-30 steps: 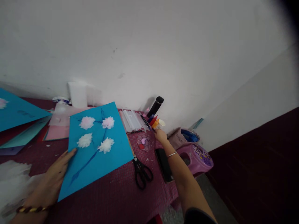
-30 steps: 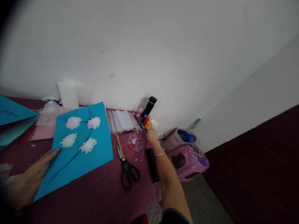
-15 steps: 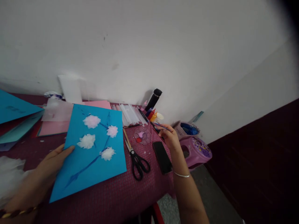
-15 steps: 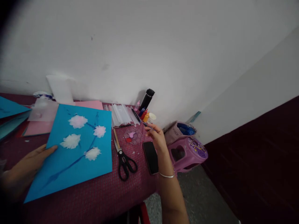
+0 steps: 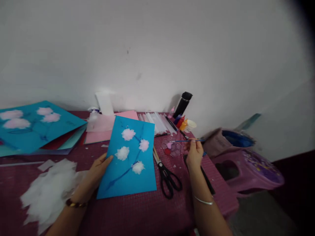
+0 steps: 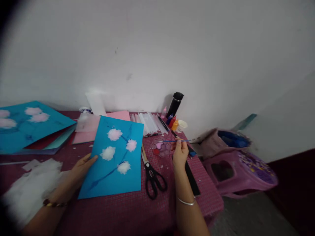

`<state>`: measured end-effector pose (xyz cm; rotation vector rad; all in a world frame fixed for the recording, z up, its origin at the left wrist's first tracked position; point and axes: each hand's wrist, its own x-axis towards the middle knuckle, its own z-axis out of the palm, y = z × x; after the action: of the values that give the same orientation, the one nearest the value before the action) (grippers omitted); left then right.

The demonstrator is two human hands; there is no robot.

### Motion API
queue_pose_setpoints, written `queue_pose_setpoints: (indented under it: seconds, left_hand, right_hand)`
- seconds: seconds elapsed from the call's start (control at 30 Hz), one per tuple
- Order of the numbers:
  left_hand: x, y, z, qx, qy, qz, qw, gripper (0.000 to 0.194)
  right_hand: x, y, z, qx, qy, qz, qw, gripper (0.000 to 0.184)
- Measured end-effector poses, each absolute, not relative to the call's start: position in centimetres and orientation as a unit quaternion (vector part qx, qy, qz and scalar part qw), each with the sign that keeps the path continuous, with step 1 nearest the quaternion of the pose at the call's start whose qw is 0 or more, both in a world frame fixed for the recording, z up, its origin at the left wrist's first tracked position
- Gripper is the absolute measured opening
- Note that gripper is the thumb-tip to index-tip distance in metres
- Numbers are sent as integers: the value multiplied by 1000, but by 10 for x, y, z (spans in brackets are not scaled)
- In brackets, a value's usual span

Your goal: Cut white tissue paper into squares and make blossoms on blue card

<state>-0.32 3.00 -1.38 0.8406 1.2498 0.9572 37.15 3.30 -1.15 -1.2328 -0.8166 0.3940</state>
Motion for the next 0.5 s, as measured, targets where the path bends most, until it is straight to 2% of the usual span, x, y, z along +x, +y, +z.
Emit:
queue_pose_setpoints:
  seconds: [0.23,0.5]
  left_hand:
    - [-4,34,-20,366,579,396,611,47]
    - [-9,43,-28,395,677,329,527,39]
  right_hand:
    - [373,36,-18,-558,-362,205,718,25]
    - [385,37,-19,-632,-409,122,646,28]
